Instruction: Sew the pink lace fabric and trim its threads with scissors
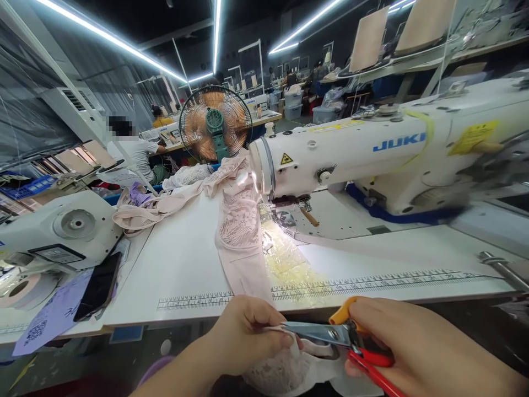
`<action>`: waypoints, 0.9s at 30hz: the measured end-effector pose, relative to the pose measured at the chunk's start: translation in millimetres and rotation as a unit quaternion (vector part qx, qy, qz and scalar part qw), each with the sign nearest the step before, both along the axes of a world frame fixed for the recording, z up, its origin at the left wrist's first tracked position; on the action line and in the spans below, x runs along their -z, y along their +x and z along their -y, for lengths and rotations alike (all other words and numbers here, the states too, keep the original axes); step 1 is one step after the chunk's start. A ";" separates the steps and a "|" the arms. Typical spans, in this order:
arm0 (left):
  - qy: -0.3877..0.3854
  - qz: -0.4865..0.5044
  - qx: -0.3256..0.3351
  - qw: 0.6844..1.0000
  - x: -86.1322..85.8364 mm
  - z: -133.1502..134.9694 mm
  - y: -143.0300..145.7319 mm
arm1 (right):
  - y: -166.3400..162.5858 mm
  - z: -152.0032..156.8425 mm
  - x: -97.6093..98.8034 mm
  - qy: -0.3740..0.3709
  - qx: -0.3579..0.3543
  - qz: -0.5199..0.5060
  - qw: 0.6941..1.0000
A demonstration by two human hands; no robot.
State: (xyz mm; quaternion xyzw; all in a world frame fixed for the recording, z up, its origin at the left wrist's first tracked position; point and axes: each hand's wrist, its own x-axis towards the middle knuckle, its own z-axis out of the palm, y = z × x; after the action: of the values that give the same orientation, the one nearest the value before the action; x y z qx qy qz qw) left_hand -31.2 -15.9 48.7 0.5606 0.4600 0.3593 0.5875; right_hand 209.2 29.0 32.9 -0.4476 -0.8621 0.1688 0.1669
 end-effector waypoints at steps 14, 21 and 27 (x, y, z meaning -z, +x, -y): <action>-0.064 -0.056 -0.003 0.996 -0.3 -1.6 0.9 | 14.5 -6.3 11.7 -0.042 -0.072 0.048 0.995; -0.079 -0.068 0.009 0.995 -2.7 -1.3 2.7 | 15.4 -4.3 8.3 -0.044 -0.064 0.072 0.994; -0.082 -0.055 0.021 0.995 -0.6 -2.7 1.8 | 6.0 -4.4 -4.4 -0.118 -0.067 0.105 0.985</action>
State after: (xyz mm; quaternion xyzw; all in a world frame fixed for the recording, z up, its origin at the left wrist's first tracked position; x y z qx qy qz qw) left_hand -29.4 -13.3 49.2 0.5391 0.5077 0.2766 0.6124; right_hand 215.2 33.4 37.3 -0.4206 -0.8770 0.2319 0.0102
